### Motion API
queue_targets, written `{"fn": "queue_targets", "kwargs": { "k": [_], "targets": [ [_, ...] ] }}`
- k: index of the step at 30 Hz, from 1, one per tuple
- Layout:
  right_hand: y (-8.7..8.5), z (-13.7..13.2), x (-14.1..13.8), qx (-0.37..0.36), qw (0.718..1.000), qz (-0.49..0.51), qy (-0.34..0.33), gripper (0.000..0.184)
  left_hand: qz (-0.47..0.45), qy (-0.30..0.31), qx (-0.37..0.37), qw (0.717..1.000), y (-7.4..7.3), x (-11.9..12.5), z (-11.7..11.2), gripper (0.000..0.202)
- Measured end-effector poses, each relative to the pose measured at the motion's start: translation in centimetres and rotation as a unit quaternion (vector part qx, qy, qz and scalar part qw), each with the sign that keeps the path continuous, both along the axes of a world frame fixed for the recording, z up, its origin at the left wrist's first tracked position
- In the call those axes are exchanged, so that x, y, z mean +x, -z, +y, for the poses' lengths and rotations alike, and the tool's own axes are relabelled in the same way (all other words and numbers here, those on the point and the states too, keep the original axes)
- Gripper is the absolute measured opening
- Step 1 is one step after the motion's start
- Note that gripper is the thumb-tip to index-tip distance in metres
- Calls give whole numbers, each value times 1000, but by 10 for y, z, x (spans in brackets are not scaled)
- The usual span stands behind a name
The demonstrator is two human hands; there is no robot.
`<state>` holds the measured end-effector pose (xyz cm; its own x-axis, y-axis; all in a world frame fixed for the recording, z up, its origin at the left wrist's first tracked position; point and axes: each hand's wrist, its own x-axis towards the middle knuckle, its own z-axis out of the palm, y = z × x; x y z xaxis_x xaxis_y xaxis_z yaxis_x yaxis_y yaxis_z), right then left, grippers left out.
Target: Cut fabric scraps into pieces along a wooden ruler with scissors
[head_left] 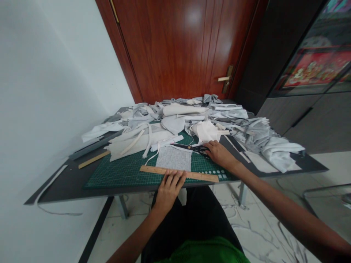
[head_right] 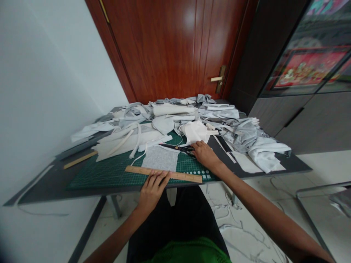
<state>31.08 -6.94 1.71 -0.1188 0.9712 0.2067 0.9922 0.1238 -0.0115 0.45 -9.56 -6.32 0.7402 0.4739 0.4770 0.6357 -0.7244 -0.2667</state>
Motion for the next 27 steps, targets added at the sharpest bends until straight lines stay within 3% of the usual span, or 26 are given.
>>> {"fn": "queue_targets", "kwargs": {
  "k": [7,15,20,23,27],
  "targets": [
    [-15,15,-9,-66,994,-50,65,29,-36,-24,32,999,1,6,-5,57],
    [-46,20,1,-82,992,-82,53,31,-47,-22,29,998,0,6,-5,51],
    [-67,17,26,-45,993,-83,63,31,-52,-14,21,998,2,5,-5,49],
    [-76,11,48,-37,996,-29,81,31,-53,-14,27,998,5,5,-4,51],
    [-74,-9,77,-108,991,68,49,40,-58,-8,36,998,7,5,-3,51]
  ]
}}
